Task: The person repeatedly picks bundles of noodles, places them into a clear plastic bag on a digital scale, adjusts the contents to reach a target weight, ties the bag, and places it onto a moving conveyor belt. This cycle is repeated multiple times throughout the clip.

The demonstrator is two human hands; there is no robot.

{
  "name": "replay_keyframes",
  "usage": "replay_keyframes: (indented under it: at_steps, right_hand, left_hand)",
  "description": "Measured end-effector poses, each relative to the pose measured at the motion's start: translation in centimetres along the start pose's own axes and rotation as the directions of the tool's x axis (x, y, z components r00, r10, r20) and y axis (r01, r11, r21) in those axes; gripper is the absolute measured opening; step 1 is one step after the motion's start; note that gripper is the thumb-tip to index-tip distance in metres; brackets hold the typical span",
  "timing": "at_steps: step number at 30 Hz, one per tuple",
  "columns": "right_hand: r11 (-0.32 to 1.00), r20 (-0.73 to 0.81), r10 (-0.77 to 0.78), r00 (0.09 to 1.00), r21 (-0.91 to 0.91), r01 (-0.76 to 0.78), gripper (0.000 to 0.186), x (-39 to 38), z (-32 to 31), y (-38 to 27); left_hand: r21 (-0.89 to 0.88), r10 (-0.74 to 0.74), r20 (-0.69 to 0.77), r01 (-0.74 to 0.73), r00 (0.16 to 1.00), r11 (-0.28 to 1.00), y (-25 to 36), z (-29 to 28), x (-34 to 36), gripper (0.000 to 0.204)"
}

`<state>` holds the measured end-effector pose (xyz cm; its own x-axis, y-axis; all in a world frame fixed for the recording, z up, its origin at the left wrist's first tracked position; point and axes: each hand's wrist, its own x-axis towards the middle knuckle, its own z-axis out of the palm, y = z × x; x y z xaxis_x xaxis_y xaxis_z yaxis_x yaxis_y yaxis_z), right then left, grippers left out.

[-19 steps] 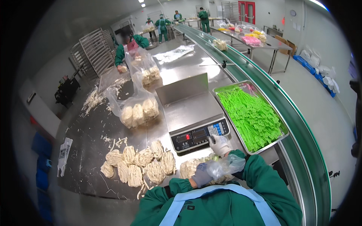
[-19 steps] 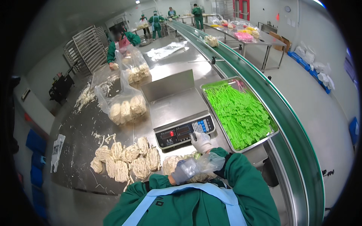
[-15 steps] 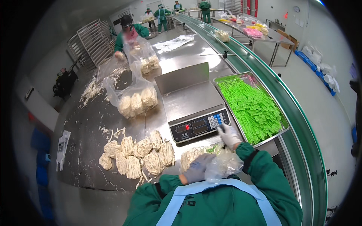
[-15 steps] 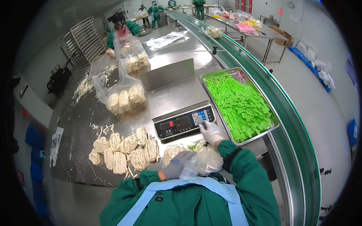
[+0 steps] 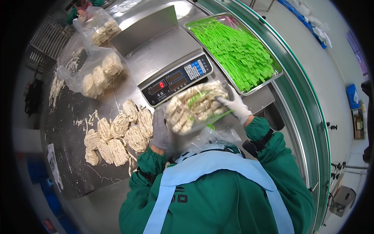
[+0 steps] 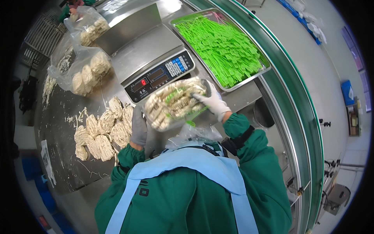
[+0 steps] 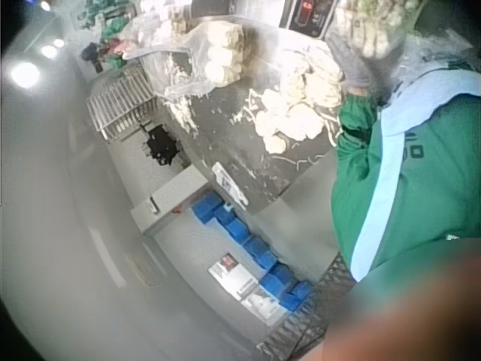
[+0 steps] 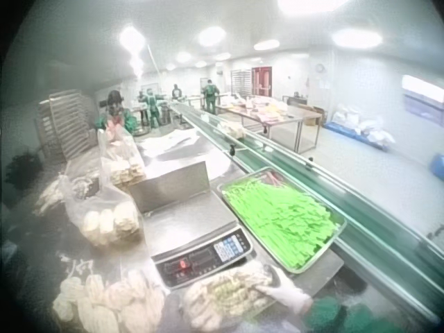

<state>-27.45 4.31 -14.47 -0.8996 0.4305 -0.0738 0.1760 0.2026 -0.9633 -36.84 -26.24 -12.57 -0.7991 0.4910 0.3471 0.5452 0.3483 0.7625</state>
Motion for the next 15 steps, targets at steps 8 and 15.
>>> replay_keyframes:
  at_steps: [8,15]
  right_hand:
    - [0.573,0.486,0.464,0.741,0.473,-0.669,0.050,-3.8,-2.0,1.5]
    - [0.579,0.469,0.328,0.820,0.586,-0.567,0.039,-5.4,-2.3,1.6]
  left_hand:
    - [-0.525,-0.356,0.002,0.304,0.934,0.795,-7.0,2.2,0.0,0.044]
    - [-0.840,-0.559,0.181,0.422,0.809,0.340,0.4,3.4,0.2,0.038]
